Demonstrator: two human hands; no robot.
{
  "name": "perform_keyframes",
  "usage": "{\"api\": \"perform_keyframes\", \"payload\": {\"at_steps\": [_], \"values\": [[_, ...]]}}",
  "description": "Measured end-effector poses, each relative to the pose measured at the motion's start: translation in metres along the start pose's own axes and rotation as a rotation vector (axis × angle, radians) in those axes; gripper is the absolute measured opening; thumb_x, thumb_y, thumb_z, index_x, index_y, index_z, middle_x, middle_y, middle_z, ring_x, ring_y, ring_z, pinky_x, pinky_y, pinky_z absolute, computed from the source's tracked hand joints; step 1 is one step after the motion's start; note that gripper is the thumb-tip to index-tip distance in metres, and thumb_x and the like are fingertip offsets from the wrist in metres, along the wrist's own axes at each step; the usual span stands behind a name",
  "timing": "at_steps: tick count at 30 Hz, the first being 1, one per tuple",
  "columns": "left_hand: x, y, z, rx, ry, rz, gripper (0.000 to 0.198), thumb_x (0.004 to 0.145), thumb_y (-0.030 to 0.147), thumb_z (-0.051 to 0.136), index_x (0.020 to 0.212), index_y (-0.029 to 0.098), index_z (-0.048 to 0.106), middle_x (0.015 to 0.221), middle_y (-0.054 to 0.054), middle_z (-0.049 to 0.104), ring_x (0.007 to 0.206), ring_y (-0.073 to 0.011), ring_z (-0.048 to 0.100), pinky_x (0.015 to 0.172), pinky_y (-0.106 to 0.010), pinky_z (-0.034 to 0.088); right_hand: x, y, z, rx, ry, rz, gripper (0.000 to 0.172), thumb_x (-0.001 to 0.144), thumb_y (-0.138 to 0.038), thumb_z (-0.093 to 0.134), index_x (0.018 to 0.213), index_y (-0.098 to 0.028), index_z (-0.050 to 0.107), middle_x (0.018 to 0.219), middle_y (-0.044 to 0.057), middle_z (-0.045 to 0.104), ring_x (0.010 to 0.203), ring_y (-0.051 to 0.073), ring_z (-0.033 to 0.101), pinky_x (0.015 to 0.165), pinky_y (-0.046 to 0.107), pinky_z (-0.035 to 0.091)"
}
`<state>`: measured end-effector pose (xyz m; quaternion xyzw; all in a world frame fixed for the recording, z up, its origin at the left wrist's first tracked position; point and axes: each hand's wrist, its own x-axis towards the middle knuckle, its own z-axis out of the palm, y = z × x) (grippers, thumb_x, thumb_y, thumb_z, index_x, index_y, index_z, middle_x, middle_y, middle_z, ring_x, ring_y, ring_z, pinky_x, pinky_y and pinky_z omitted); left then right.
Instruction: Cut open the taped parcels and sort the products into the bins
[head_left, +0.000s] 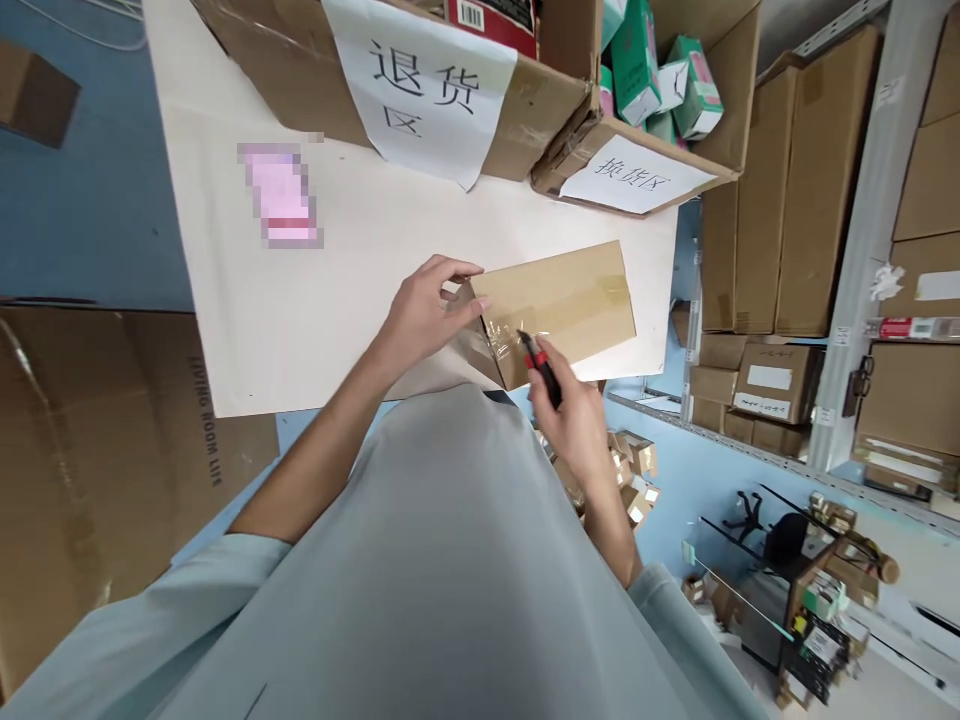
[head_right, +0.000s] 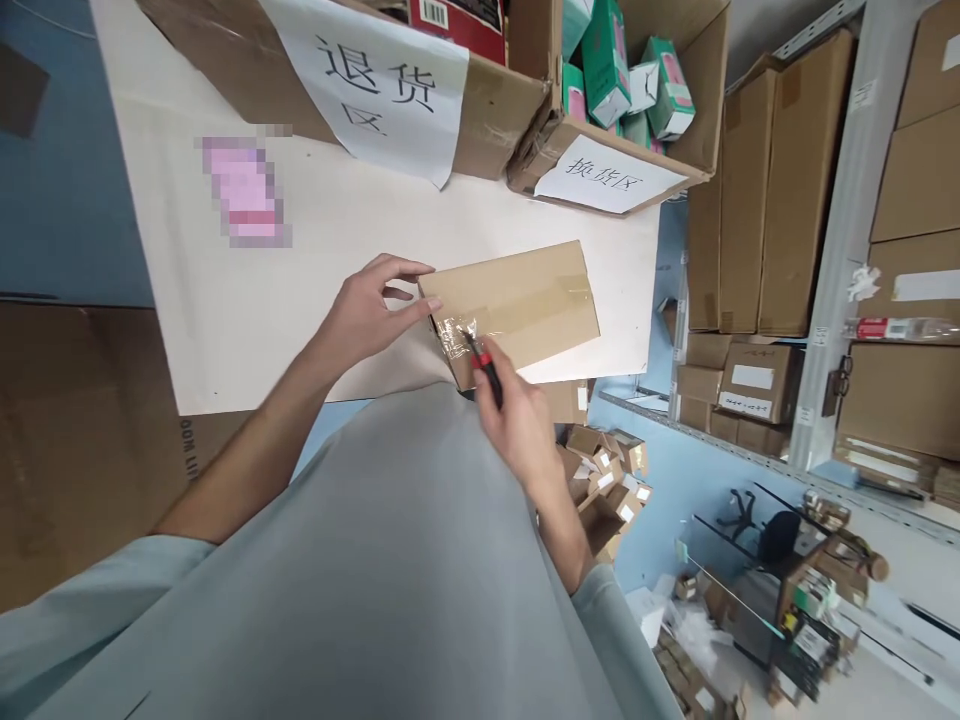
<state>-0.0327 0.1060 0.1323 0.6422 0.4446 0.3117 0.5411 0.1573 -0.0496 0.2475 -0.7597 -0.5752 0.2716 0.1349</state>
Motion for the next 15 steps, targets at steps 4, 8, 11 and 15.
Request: {"api": "perform_keyframes", "payload": {"at_steps": [4, 8, 11, 15], "values": [[0.004, -0.01, 0.0, -0.033, -0.021, 0.031, 0.038, 0.095, 0.035, 0.085, 0.13, 0.024, 0.077, 0.133, -0.008, 0.074, 0.126, -0.0279, 0.073, 0.112, -0.051, 0.067, -0.001, -0.021, 0.02, -0.06, -0.076, -0.017, 0.055, 0.117, -0.036, 0.049, 0.171, -0.03, 0.057, 0.143, 0.007, 0.085, 0.122, 0.033, 0.086, 0.1, 0.042, 0.068], [0.003, -0.017, 0.0, -0.057, -0.027, 0.048, 0.038, 0.095, 0.037, 0.085, 0.13, 0.025, 0.077, 0.131, -0.007, 0.073, 0.126, -0.0292, 0.073, 0.114, -0.055, 0.067, 0.006, -0.028, 0.026, -0.108, -0.088, 0.023, 0.055, 0.118, -0.036, 0.048, 0.172, -0.032, 0.057, 0.142, 0.007, 0.085, 0.127, 0.035, 0.083, 0.102, 0.045, 0.067], [0.003, -0.019, 0.001, -0.053, -0.027, 0.06, 0.036, 0.096, 0.036, 0.085, 0.13, 0.025, 0.077, 0.132, -0.007, 0.073, 0.126, -0.0286, 0.073, 0.114, -0.053, 0.067, 0.011, -0.033, 0.027, -0.145, -0.097, 0.028, 0.056, 0.117, -0.034, 0.048, 0.172, -0.031, 0.058, 0.133, 0.008, 0.087, 0.126, 0.036, 0.082, 0.106, 0.048, 0.066], [0.002, -0.018, 0.003, -0.034, -0.024, 0.06, 0.037, 0.096, 0.033, 0.083, 0.132, 0.024, 0.076, 0.136, -0.008, 0.073, 0.124, -0.0271, 0.074, 0.112, -0.05, 0.068, 0.014, -0.05, 0.034, -0.255, -0.112, 0.087, 0.056, 0.119, -0.031, 0.045, 0.174, -0.027, 0.054, 0.11, 0.011, 0.088, 0.109, 0.036, 0.085, 0.103, 0.05, 0.066]]}}
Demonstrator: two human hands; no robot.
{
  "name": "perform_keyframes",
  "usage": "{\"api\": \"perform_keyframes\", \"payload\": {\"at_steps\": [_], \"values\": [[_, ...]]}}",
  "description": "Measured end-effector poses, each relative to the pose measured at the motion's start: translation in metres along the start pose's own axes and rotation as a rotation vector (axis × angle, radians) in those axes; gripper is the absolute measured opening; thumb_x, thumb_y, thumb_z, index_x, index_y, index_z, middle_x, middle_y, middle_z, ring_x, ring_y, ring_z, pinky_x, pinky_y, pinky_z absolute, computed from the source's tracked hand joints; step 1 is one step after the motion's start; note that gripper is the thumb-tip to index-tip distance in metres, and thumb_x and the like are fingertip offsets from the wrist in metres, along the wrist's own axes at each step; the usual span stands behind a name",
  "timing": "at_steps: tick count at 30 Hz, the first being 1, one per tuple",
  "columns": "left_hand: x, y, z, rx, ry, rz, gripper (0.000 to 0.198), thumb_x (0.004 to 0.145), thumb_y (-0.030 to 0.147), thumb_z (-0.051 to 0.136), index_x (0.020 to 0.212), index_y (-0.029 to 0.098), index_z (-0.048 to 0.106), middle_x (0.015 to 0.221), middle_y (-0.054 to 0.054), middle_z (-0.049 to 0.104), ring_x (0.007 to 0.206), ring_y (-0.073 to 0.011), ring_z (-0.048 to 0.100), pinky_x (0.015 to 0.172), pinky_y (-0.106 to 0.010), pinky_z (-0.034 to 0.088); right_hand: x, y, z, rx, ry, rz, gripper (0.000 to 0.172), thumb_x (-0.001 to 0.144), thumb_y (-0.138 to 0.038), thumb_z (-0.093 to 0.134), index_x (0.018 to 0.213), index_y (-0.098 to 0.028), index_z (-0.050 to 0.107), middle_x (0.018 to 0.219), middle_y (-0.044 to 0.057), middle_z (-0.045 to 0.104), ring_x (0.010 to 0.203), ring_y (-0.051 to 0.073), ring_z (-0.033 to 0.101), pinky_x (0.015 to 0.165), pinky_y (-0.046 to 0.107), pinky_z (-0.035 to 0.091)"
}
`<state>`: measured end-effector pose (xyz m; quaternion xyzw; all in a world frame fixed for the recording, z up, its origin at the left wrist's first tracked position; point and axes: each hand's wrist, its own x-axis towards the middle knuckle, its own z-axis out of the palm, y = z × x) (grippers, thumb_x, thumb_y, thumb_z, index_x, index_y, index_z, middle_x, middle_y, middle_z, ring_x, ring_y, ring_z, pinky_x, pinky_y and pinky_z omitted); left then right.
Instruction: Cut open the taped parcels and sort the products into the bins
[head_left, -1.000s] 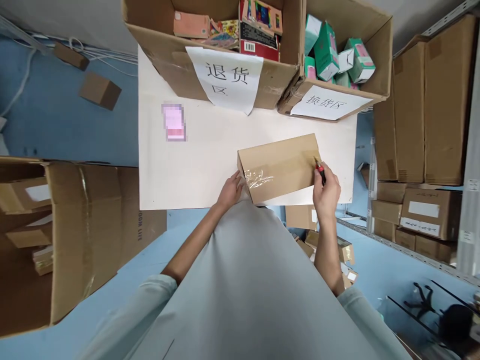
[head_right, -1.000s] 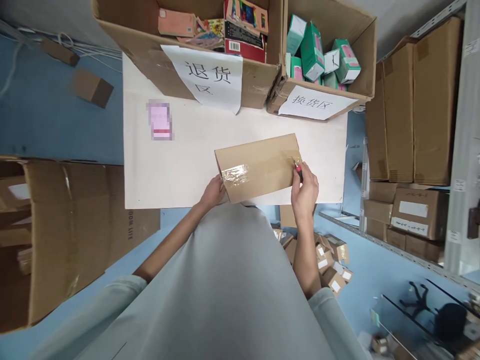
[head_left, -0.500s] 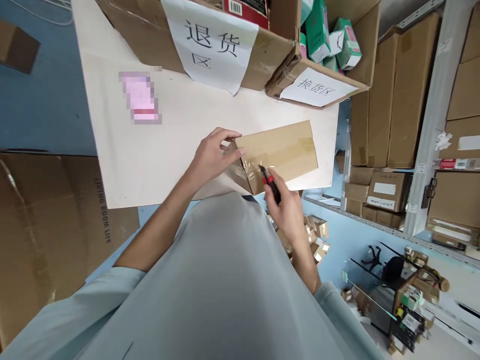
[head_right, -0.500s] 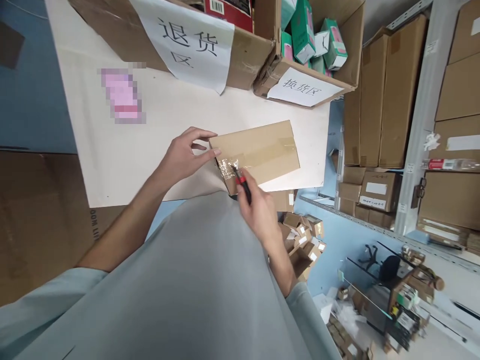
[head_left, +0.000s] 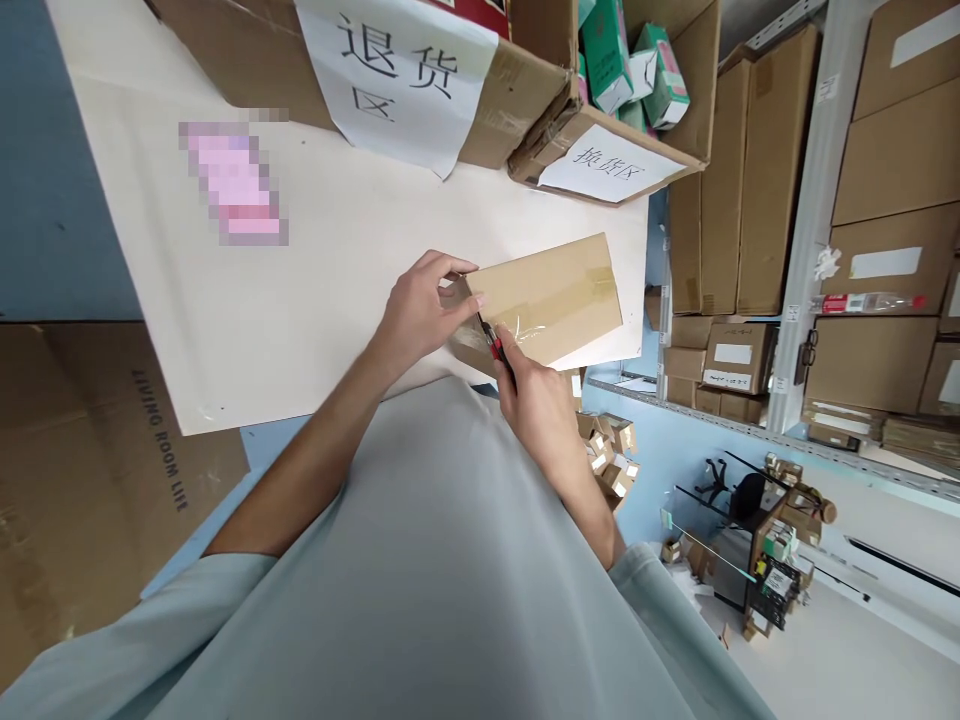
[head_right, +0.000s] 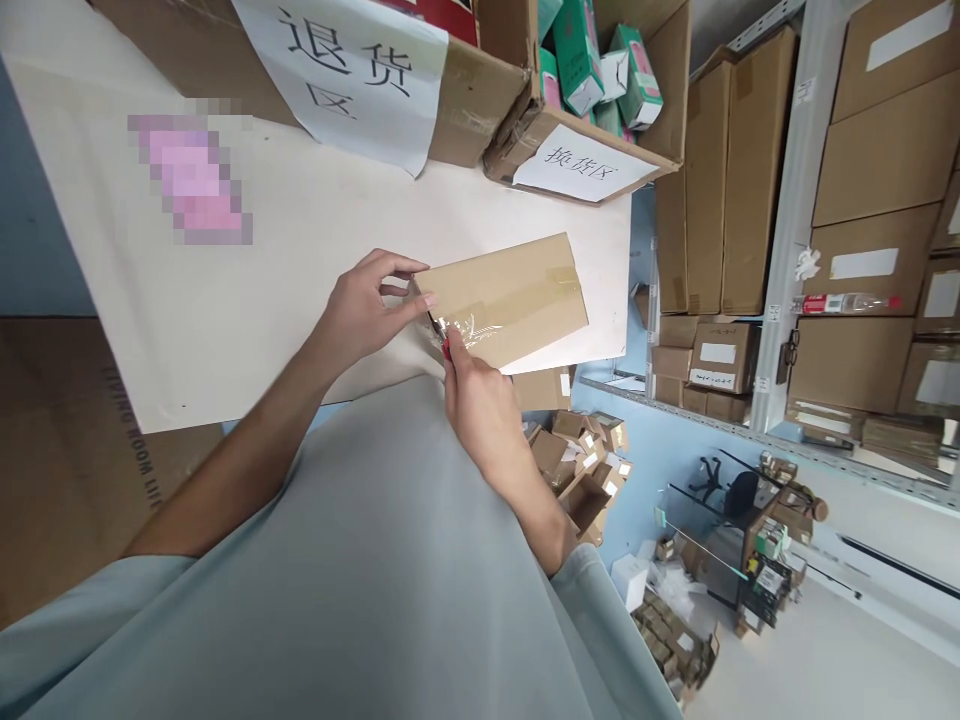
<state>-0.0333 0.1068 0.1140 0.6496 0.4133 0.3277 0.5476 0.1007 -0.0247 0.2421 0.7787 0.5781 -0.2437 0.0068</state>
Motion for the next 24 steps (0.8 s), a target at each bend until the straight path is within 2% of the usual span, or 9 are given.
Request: {"api": "perform_keyframes", "payload": {"at_steps": [4, 7, 12, 14, 17, 19, 21, 22, 24], "values": [[-0.002, 0.003, 0.004, -0.004, 0.032, 0.005, 0.038, 0.098, 0.03, 0.08, 0.134, 0.023, 0.076, 0.138, -0.007, 0.073, 0.125, -0.0264, 0.074, 0.117, -0.05, 0.066, -0.007, -0.017, 0.0, -0.169, -0.074, 0.117, 0.063, 0.117, -0.019, 0.043, 0.18, -0.024, 0.046, 0.101, 0.016, 0.086, 0.09, 0.035, 0.085, 0.092, 0.052, 0.067], [-0.005, 0.006, 0.009, -0.012, 0.068, 0.02, 0.035, 0.1, 0.028, 0.075, 0.134, 0.023, 0.075, 0.137, -0.007, 0.073, 0.128, -0.0263, 0.074, 0.12, -0.05, 0.066, -0.023, -0.015, -0.002, -0.294, -0.155, 0.127, 0.066, 0.114, -0.014, 0.047, 0.179, -0.024, 0.047, 0.094, 0.016, 0.084, 0.08, 0.033, 0.083, 0.083, 0.048, 0.066], [-0.011, 0.011, 0.012, -0.017, 0.086, 0.01, 0.032, 0.104, 0.034, 0.072, 0.135, 0.024, 0.075, 0.141, -0.008, 0.071, 0.135, -0.0273, 0.072, 0.122, -0.049, 0.065, -0.046, 0.002, -0.014, -0.3, -0.198, 0.064, 0.063, 0.115, -0.023, 0.053, 0.178, -0.027, 0.048, 0.09, 0.012, 0.084, 0.072, 0.028, 0.079, 0.073, 0.037, 0.063], [-0.013, 0.012, 0.011, -0.019, 0.094, -0.001, 0.035, 0.106, 0.038, 0.072, 0.138, 0.024, 0.075, 0.142, -0.008, 0.071, 0.136, -0.0274, 0.072, 0.124, -0.049, 0.063, -0.046, 0.014, -0.028, -0.22, -0.149, 0.018, 0.059, 0.117, -0.032, 0.052, 0.176, -0.03, 0.051, 0.089, 0.01, 0.084, 0.071, 0.029, 0.078, 0.073, 0.037, 0.062], [-0.015, 0.011, 0.009, -0.01, 0.1, -0.034, 0.042, 0.106, 0.044, 0.074, 0.143, 0.025, 0.073, 0.146, -0.009, 0.07, 0.136, -0.028, 0.073, 0.122, -0.05, 0.065, -0.027, 0.053, -0.055, -0.074, 0.125, 0.048, 0.054, 0.119, -0.05, 0.046, 0.166, -0.028, 0.061, 0.092, 0.009, 0.084, 0.074, 0.03, 0.078, 0.075, 0.038, 0.06], [-0.018, 0.012, 0.01, 0.015, 0.126, -0.074, 0.047, 0.106, 0.047, 0.075, 0.147, 0.026, 0.071, 0.15, -0.01, 0.069, 0.139, -0.0302, 0.071, 0.119, -0.05, 0.067, -0.001, 0.095, -0.067, -0.033, 0.37, 0.154, 0.052, 0.12, -0.054, 0.042, 0.147, -0.022, 0.072, 0.099, 0.013, 0.084, 0.081, 0.031, 0.078, 0.082, 0.041, 0.06], [-0.025, 0.015, 0.015, 0.048, 0.174, -0.114, 0.052, 0.107, 0.049, 0.074, 0.153, 0.027, 0.068, 0.155, -0.012, 0.067, 0.146, -0.0328, 0.068, 0.12, -0.052, 0.066, 0.029, 0.141, -0.069, -0.031, 0.554, 0.239, 0.049, 0.118, -0.055, 0.043, 0.128, -0.019, 0.075, 0.108, 0.018, 0.083, 0.091, 0.033, 0.079, 0.088, 0.043, 0.059], [-0.03, 0.018, 0.019, 0.063, 0.2, -0.131, 0.054, 0.108, 0.05, 0.073, 0.157, 0.028, 0.065, 0.159, -0.012, 0.065, 0.151, -0.0338, 0.065, 0.123, -0.054, 0.064, 0.042, 0.162, -0.066, -0.012, 0.587, 0.255, 0.047, 0.117, -0.054, 0.044, 0.121, -0.019, 0.074, 0.111, 0.019, 0.083, 0.095, 0.033, 0.078, 0.089, 0.043, 0.059], [-0.041, 0.024, 0.029, 0.077, 0.234, -0.162, 0.059, 0.112, 0.053, 0.068, 0.165, 0.031, 0.057, 0.167, -0.014, 0.059, 0.159, -0.0344, 0.059, 0.128, -0.055, 0.06, 0.063, 0.193, -0.055, 0.098, 0.559, 0.274, 0.043, 0.116, -0.054, 0.045, 0.115, -0.021, 0.072, 0.105, 0.016, 0.082, 0.09, 0.03, 0.077, 0.086, 0.04, 0.058]]}}
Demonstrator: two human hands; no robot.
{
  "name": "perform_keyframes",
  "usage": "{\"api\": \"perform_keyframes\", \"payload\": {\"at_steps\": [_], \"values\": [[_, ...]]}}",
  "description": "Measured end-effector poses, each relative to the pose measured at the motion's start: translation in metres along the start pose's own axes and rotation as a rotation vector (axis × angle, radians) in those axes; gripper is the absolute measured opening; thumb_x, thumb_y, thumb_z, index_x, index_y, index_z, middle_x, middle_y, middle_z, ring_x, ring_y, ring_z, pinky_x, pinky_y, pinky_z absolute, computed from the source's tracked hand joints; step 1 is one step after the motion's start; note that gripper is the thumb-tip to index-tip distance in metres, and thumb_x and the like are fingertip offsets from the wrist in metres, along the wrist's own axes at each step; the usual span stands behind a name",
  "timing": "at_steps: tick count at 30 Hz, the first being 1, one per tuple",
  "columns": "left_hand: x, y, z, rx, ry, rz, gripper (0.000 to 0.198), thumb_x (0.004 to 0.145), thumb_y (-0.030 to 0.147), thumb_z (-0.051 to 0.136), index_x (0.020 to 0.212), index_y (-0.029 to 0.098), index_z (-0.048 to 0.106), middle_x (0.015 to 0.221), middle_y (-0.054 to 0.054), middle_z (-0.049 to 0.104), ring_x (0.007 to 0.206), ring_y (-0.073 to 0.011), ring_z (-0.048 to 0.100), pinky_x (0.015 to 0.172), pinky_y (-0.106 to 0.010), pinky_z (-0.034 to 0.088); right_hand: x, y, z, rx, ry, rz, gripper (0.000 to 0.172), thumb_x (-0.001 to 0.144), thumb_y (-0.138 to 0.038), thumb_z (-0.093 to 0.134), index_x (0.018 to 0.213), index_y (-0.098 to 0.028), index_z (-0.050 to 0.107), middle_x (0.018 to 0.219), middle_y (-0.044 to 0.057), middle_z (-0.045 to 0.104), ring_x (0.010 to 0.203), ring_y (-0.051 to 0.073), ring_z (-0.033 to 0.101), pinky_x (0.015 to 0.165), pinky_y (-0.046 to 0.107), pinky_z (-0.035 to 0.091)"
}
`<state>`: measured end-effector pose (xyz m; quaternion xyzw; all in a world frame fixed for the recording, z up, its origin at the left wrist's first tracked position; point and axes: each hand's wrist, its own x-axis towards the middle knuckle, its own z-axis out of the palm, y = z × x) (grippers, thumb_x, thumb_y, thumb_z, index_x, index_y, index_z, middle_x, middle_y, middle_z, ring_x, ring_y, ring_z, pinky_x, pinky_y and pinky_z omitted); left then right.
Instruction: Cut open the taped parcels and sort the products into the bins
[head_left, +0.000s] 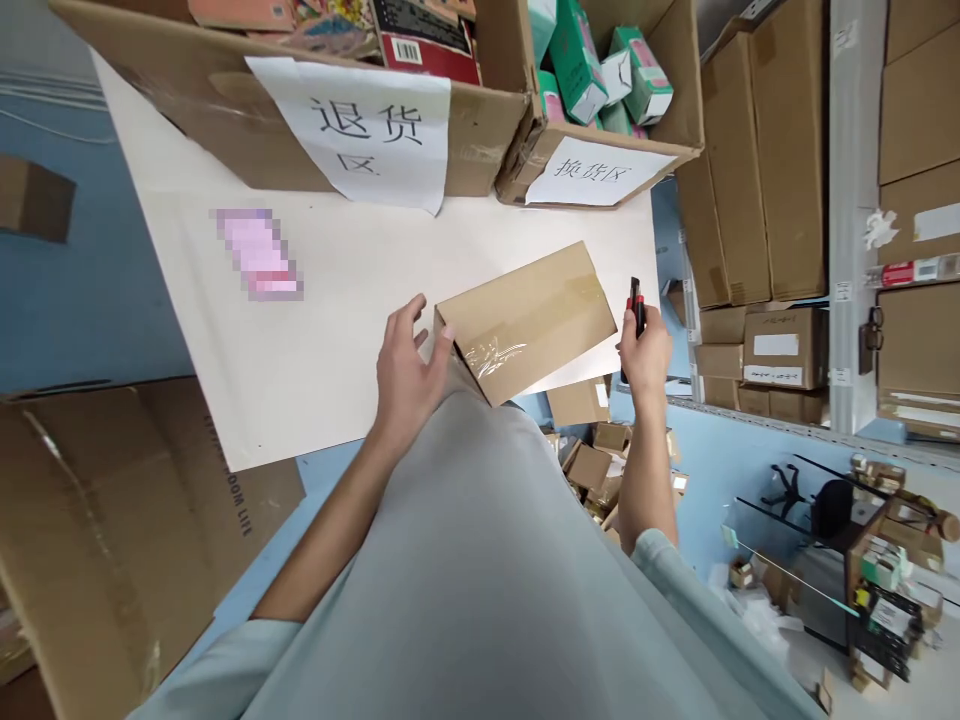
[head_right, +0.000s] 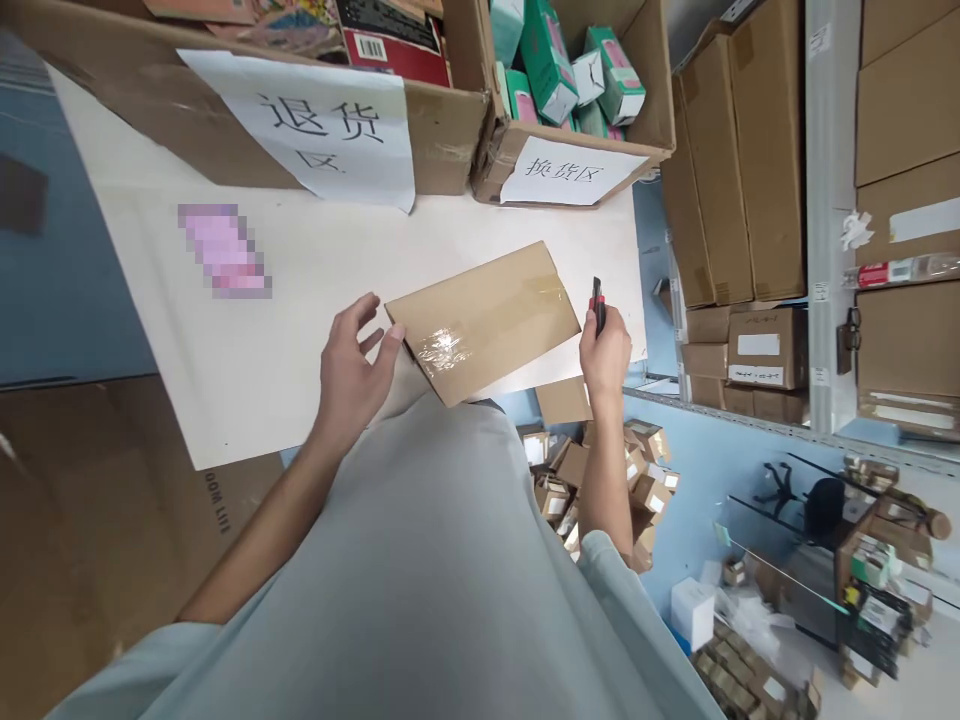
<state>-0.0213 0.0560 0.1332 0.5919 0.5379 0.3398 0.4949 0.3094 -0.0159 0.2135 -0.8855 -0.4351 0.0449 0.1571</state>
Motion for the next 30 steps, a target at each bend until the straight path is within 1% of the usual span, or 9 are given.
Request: {"api": "perform_keyframes", "payload": {"at_steps": [4, 6, 8, 11, 13, 18, 21, 23, 30], "values": [[-0.018, 0.008, 0.016, -0.021, -0.022, -0.04, 0.068, 0.115, 0.059, 0.064, 0.175, 0.034, 0.044, 0.178, -0.015, 0.049, 0.166, -0.0338, 0.053, 0.131, -0.053, 0.057, -0.002, 0.017, 0.027, 0.14, -0.042, 0.112, 0.038, 0.116, -0.051, 0.043, 0.117, -0.022, 0.067, 0.101, 0.012, 0.081, 0.083, 0.028, 0.074, 0.081, 0.039, 0.056], [-0.014, 0.008, 0.018, 0.002, -0.023, -0.036, 0.07, 0.114, 0.061, 0.063, 0.176, 0.033, 0.042, 0.177, -0.016, 0.051, 0.164, -0.0342, 0.056, 0.13, -0.053, 0.058, -0.013, 0.014, 0.03, 0.164, -0.037, 0.14, 0.036, 0.116, -0.051, 0.043, 0.119, -0.023, 0.066, 0.107, 0.014, 0.081, 0.091, 0.031, 0.076, 0.086, 0.041, 0.056], [-0.005, 0.01, 0.015, 0.079, 0.006, -0.024, 0.07, 0.114, 0.062, 0.063, 0.175, 0.031, 0.044, 0.173, -0.017, 0.056, 0.161, -0.0354, 0.058, 0.131, -0.055, 0.057, -0.024, 0.011, 0.028, 0.214, -0.104, 0.141, 0.036, 0.117, -0.05, 0.042, 0.12, -0.024, 0.066, 0.107, 0.014, 0.081, 0.095, 0.032, 0.077, 0.088, 0.041, 0.057], [0.01, 0.026, 0.011, 0.287, 0.096, 0.043, 0.072, 0.112, 0.059, 0.068, 0.174, 0.032, 0.046, 0.177, -0.016, 0.052, 0.168, -0.0383, 0.05, 0.14, -0.061, 0.045, -0.038, 0.011, 0.023, 0.3, -0.255, 0.103, 0.034, 0.117, -0.051, 0.044, 0.119, -0.026, 0.067, 0.102, 0.012, 0.081, 0.093, 0.032, 0.077, 0.084, 0.039, 0.056], [0.016, 0.047, 0.02, 0.403, 0.094, 0.146, 0.071, 0.11, 0.056, 0.072, 0.173, 0.034, 0.048, 0.183, -0.012, 0.046, 0.174, -0.0389, 0.04, 0.145, -0.063, 0.034, -0.045, 0.015, 0.022, 0.339, -0.334, 0.086, 0.033, 0.116, -0.051, 0.045, 0.117, -0.026, 0.068, 0.1, 0.011, 0.081, 0.089, 0.032, 0.076, 0.08, 0.038, 0.055], [0.021, 0.094, 0.086, 0.472, -0.287, 0.375, 0.044, 0.114, 0.05, 0.065, 0.155, 0.035, 0.067, 0.172, -0.006, 0.062, 0.174, -0.0389, 0.04, 0.145, -0.073, 0.026, -0.052, 0.028, 0.02, 0.45, -0.381, 0.088, 0.034, 0.116, -0.046, 0.045, 0.129, -0.026, 0.069, 0.106, 0.01, 0.084, 0.093, 0.031, 0.079, 0.084, 0.039, 0.059], [0.023, 0.095, 0.122, 0.516, -0.399, 0.438, 0.033, 0.117, 0.046, 0.058, 0.141, 0.031, 0.074, 0.16, -0.007, 0.072, 0.169, -0.0367, 0.05, 0.145, -0.073, 0.026, -0.05, 0.031, 0.012, 0.479, -0.395, 0.065, 0.035, 0.115, -0.041, 0.048, 0.139, -0.026, 0.068, 0.116, 0.011, 0.086, 0.1, 0.032, 0.081, 0.088, 0.041, 0.062], [0.023, 0.089, 0.133, 0.536, -0.407, 0.447, 0.031, 0.119, 0.044, 0.055, 0.135, 0.029, 0.077, 0.154, -0.007, 0.075, 0.165, -0.035, 0.055, 0.145, -0.07, 0.028, -0.049, 0.03, 0.004, 0.492, -0.418, 0.045, 0.036, 0.115, -0.039, 0.048, 0.143, -0.027, 0.068, 0.122, 0.011, 0.085, 0.105, 0.032, 0.082, 0.09, 0.041, 0.063], [0.017, 0.078, 0.135, 0.54, -0.384, 0.432, 0.029, 0.118, 0.044, 0.056, 0.13, 0.029, 0.078, 0.151, -0.008, 0.076, 0.165, -0.0361, 0.055, 0.145, -0.072, 0.029, -0.048, 0.019, -0.009, 0.413, -0.498, -0.054, 0.044, 0.116, -0.028, 0.043, 0.153, -0.023, 0.066, 0.122, 0.013, 0.081, 0.11, 0.033, 0.079, 0.094, 0.043, 0.063]]}}
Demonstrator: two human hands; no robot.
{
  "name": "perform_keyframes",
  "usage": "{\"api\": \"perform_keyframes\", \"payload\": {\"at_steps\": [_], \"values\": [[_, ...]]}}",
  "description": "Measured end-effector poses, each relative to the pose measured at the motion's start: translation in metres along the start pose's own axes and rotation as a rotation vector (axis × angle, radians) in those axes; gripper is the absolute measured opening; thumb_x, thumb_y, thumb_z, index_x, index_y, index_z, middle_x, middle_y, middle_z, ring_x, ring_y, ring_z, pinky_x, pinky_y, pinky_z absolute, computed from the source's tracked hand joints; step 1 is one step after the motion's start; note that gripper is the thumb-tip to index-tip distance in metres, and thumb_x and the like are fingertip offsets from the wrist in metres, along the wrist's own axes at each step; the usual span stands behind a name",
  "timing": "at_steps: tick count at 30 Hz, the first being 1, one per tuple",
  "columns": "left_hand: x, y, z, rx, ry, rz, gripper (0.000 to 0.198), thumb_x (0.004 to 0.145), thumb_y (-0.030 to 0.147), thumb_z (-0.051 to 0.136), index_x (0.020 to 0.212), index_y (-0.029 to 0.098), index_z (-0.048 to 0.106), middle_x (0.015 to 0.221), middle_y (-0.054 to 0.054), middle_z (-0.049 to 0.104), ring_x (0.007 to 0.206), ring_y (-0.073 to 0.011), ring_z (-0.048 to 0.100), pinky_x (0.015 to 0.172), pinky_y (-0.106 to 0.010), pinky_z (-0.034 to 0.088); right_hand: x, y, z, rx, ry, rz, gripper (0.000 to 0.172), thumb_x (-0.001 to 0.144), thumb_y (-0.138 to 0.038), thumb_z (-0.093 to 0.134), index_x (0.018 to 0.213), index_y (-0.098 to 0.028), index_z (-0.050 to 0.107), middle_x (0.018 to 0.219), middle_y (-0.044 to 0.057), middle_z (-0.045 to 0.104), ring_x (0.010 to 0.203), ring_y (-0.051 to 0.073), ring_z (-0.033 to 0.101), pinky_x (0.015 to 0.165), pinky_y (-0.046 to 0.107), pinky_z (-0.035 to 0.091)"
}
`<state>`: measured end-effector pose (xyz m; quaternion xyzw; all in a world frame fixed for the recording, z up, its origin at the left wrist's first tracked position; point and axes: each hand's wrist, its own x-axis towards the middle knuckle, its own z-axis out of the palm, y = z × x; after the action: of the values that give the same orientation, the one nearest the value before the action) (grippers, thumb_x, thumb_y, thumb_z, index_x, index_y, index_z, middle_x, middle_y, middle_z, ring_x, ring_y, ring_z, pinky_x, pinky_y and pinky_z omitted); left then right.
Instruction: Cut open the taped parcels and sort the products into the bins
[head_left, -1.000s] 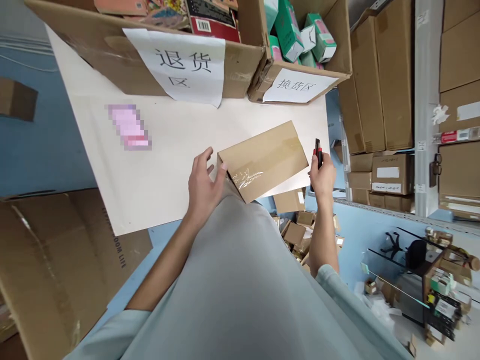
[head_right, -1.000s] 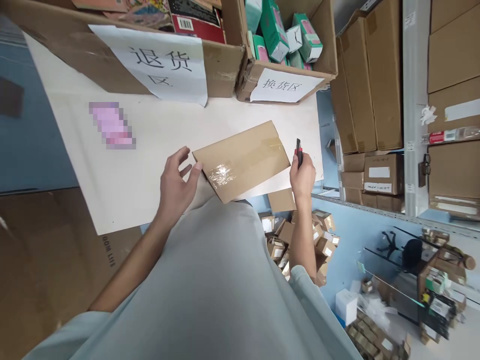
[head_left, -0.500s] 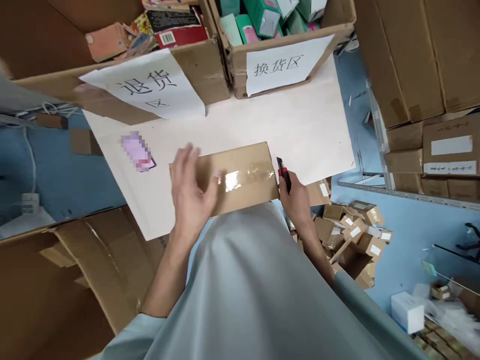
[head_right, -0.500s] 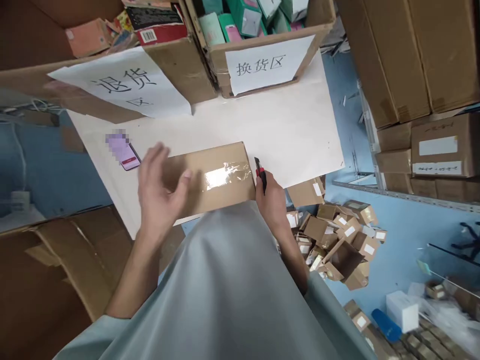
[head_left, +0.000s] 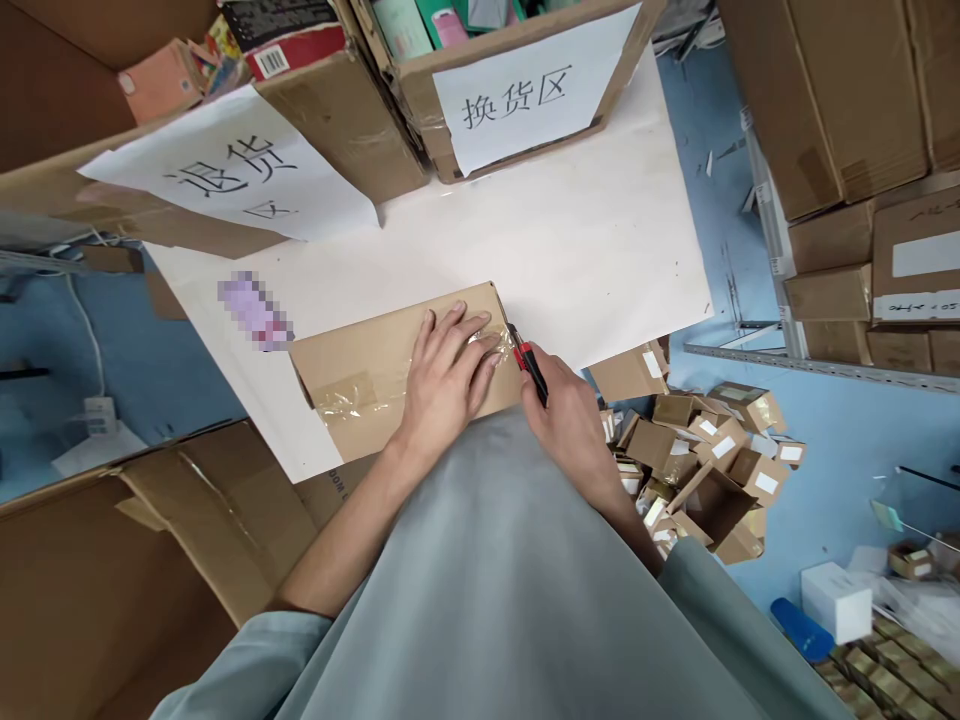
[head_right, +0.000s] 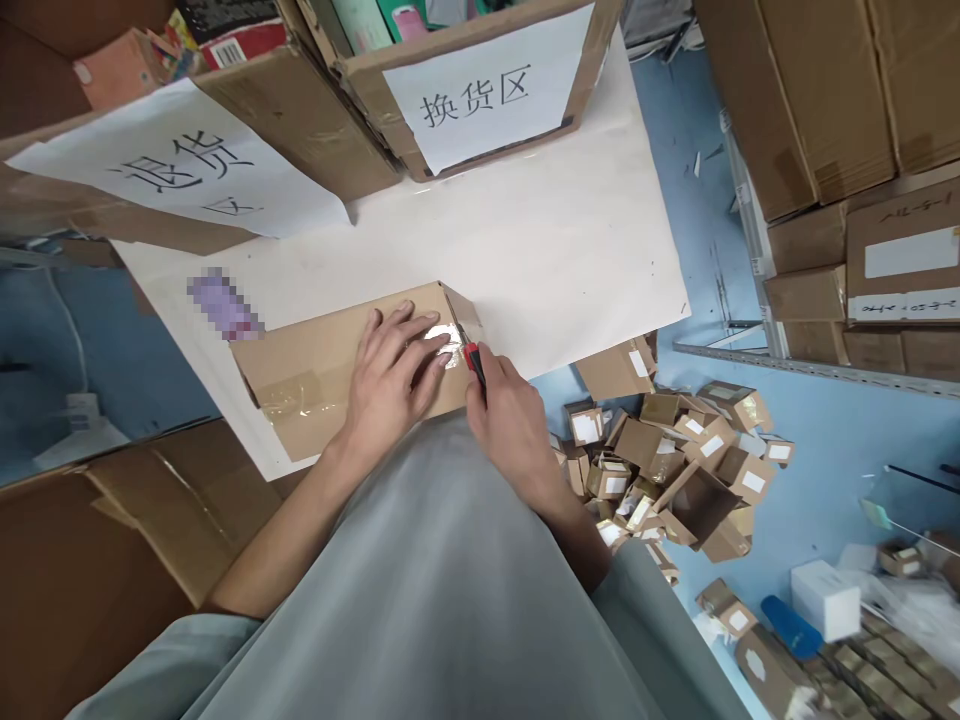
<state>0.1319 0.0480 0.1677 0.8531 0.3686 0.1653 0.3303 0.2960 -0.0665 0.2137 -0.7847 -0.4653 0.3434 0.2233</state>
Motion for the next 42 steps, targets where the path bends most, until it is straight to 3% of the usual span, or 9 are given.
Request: {"api": "perform_keyframes", "payload": {"at_steps": [5, 11, 18, 22, 25, 31, 37, 40, 42], "values": [[-0.002, -0.003, 0.007, 0.008, 0.02, 0.048, 0.026, 0.118, 0.04, 0.057, 0.132, 0.028, 0.076, 0.153, -0.009, 0.075, 0.166, -0.0353, 0.054, 0.145, -0.07, 0.029, 0.0, -0.017, -0.006, -0.152, -0.091, 0.073, 0.049, 0.117, -0.022, 0.041, 0.162, -0.017, 0.059, 0.126, 0.016, 0.078, 0.11, 0.033, 0.079, 0.093, 0.043, 0.064], [-0.006, -0.004, 0.013, 0.026, 0.053, 0.063, 0.027, 0.12, 0.036, 0.053, 0.137, 0.028, 0.073, 0.155, -0.011, 0.073, 0.168, -0.0347, 0.052, 0.145, -0.07, 0.025, 0.008, -0.064, -0.011, -0.437, -0.216, 0.235, 0.057, 0.118, -0.014, 0.039, 0.175, -0.011, 0.044, 0.138, 0.022, 0.076, 0.108, 0.029, 0.083, 0.089, 0.036, 0.066], [-0.006, -0.005, 0.017, -0.018, 0.065, 0.037, 0.033, 0.121, 0.041, 0.048, 0.141, 0.03, 0.072, 0.158, -0.009, 0.073, 0.168, -0.0338, 0.052, 0.146, -0.07, 0.023, -0.012, -0.076, 0.001, -0.577, -0.261, 0.328, 0.06, 0.118, -0.01, 0.036, 0.178, -0.007, 0.038, 0.116, 0.024, 0.085, 0.101, 0.03, 0.087, 0.082, 0.034, 0.066], [-0.006, -0.003, 0.018, -0.021, 0.055, 0.053, 0.034, 0.122, 0.041, 0.047, 0.142, 0.03, 0.071, 0.159, -0.009, 0.071, 0.168, -0.0336, 0.05, 0.147, -0.071, 0.022, -0.04, -0.065, 0.001, -0.605, -0.301, 0.387, 0.06, 0.118, -0.011, 0.037, 0.177, -0.005, 0.038, 0.111, 0.023, 0.086, 0.099, 0.031, 0.088, 0.078, 0.034, 0.063], [-0.014, -0.009, 0.005, 0.015, 0.097, 0.056, 0.033, 0.121, 0.043, 0.051, 0.146, 0.031, 0.069, 0.164, -0.01, 0.068, 0.169, -0.0338, 0.049, 0.146, -0.071, 0.024, -0.049, -0.057, -0.004, -0.545, -0.278, 0.377, 0.052, 0.12, -0.019, 0.041, 0.172, -0.012, 0.048, 0.109, 0.018, 0.088, 0.098, 0.031, 0.087, 0.078, 0.033, 0.059], [-0.058, -0.056, -0.048, 0.053, 0.272, -0.206, 0.073, 0.109, 0.059, 0.072, 0.176, 0.041, 0.047, 0.194, -0.004, 0.029, 0.183, -0.0439, 0.008, 0.147, -0.08, 0.006, -0.054, -0.019, -0.02, -0.271, -0.046, 0.285, 0.044, 0.12, -0.036, 0.045, 0.158, -0.022, 0.062, 0.107, 0.011, 0.089, 0.092, 0.032, 0.084, 0.077, 0.035, 0.055], [-0.102, -0.108, -0.08, -0.009, 0.324, -0.319, 0.072, 0.108, 0.068, 0.07, 0.174, 0.045, 0.052, 0.193, 0.001, 0.033, 0.181, -0.0417, 0.023, 0.15, -0.072, 0.012, 0.005, 0.057, 0.006, 0.067, 0.11, 0.254, 0.045, 0.116, -0.06, 0.045, 0.124, -0.023, 0.069, 0.105, 0.009, 0.087, 0.069, 0.021, 0.075, 0.068, 0.033, 0.055], [-0.127, -0.134, -0.095, -0.006, 0.41, -0.308, 0.075, 0.11, 0.074, 0.062, 0.17, 0.03, 0.06, 0.188, -0.011, 0.043, 0.177, -0.0403, 0.035, 0.147, -0.069, 0.026, 0.051, 0.085, 0.047, 0.325, 0.011, 0.262, 0.051, 0.111, -0.07, 0.048, 0.119, -0.022, 0.064, 0.128, 0.013, 0.082, 0.067, 0.015, 0.075, 0.059, 0.029, 0.054], [-0.145, -0.147, -0.105, -0.01, 0.456, -0.331, 0.077, 0.111, 0.074, 0.061, 0.167, 0.022, 0.063, 0.184, -0.017, 0.048, 0.174, -0.0379, 0.043, 0.145, -0.064, 0.034, 0.074, 0.093, 0.076, 0.395, -0.076, 0.311, 0.053, 0.105, -0.074, 0.056, 0.113, -0.022, 0.062, 0.119, 0.012, 0.081, 0.065, 0.014, 0.074, 0.055, 0.027, 0.053]]}}
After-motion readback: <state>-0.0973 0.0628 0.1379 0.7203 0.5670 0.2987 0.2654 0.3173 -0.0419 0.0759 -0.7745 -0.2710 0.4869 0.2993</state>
